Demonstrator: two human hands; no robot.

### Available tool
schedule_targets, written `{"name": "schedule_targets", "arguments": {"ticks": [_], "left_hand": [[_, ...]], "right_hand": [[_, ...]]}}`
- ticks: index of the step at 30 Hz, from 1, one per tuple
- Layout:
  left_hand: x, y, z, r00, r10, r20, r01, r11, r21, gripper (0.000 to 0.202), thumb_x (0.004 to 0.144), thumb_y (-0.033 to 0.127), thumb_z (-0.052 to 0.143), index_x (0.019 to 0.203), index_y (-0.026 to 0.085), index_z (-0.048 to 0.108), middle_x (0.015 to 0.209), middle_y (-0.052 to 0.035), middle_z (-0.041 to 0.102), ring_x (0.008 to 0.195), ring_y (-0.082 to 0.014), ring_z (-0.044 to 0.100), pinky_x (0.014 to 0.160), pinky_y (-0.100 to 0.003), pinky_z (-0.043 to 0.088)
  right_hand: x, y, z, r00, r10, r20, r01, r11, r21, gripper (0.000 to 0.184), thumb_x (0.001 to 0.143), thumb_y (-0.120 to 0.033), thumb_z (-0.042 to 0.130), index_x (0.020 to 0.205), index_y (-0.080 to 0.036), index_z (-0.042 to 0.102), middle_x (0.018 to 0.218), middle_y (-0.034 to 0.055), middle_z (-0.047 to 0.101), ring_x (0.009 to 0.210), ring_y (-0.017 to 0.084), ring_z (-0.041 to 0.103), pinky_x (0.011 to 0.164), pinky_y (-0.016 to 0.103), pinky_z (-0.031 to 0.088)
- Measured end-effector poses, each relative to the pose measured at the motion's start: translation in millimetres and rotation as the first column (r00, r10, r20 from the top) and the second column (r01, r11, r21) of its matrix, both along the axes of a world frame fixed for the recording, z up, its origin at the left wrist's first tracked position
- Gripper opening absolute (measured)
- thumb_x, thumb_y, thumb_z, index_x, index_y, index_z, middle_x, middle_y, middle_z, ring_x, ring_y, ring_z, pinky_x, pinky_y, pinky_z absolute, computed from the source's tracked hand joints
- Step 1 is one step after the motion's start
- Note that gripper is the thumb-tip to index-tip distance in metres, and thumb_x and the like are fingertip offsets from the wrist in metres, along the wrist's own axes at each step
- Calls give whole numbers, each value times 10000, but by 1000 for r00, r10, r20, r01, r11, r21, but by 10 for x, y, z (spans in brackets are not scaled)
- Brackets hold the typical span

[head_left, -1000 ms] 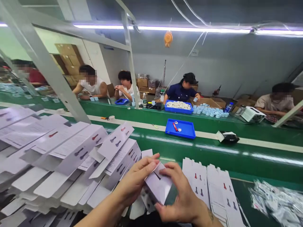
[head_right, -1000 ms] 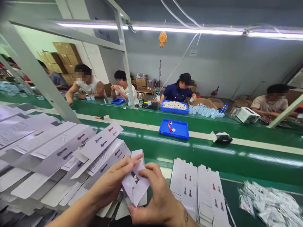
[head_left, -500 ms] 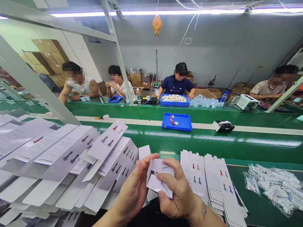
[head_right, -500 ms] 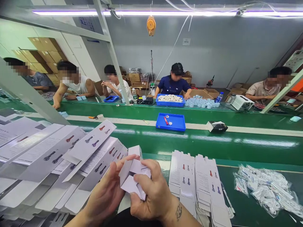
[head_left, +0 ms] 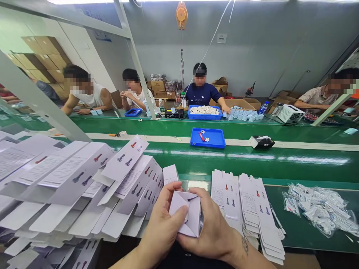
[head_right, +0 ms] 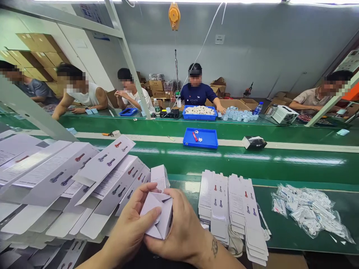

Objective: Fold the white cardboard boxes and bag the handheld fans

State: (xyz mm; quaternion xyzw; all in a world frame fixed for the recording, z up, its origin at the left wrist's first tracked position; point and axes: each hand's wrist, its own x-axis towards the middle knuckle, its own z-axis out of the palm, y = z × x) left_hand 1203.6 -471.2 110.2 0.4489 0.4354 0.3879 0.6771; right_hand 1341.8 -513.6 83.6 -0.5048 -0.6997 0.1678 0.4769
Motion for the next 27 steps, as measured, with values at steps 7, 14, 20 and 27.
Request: {"name": "schedule_targets", "arguments": {"ticks": [7,14,20,27], "left_hand": [[-40,-36,49,997,-81,2,81,993,-87,467,760,307,655,1185,277,462,958,11,613,737,-145,577,675,-261,485],[30,225,119,992,63,113,-31,963,-266,468,792,524,610,1156,234,558,1079,-35,628,932,-205,613,778,-284,490],[171,533,-79,963,-201,177,261,852,-454,602,694,411,717,1194,137,524,915,-81,669,827,-249,650,751,-339,500],[586,736,-886,973,-44,-228,138,899,415,870,678,238,726,1418,226,267,1547,-145,260,1455,-334,199,1203,-480,130]], "right_hand": [[18,-15,3,995,-26,101,12,990,138,798,687,-416,751,1299,-162,306,1127,139,584,1019,264,642,851,383,574],[180,109,-23,985,30,171,-74,964,257,836,719,-460,743,1345,-162,276,1185,159,579,1146,288,578,1002,463,481],[505,242,-285,890,143,433,-252,945,206,1026,641,-637,755,1422,-257,210,1380,166,463,1404,431,266,1095,752,87],[864,522,-529,880,-242,-409,104,938,-331,1053,701,-402,765,1449,-262,37,1450,203,368,1295,336,481,950,496,510]]}}
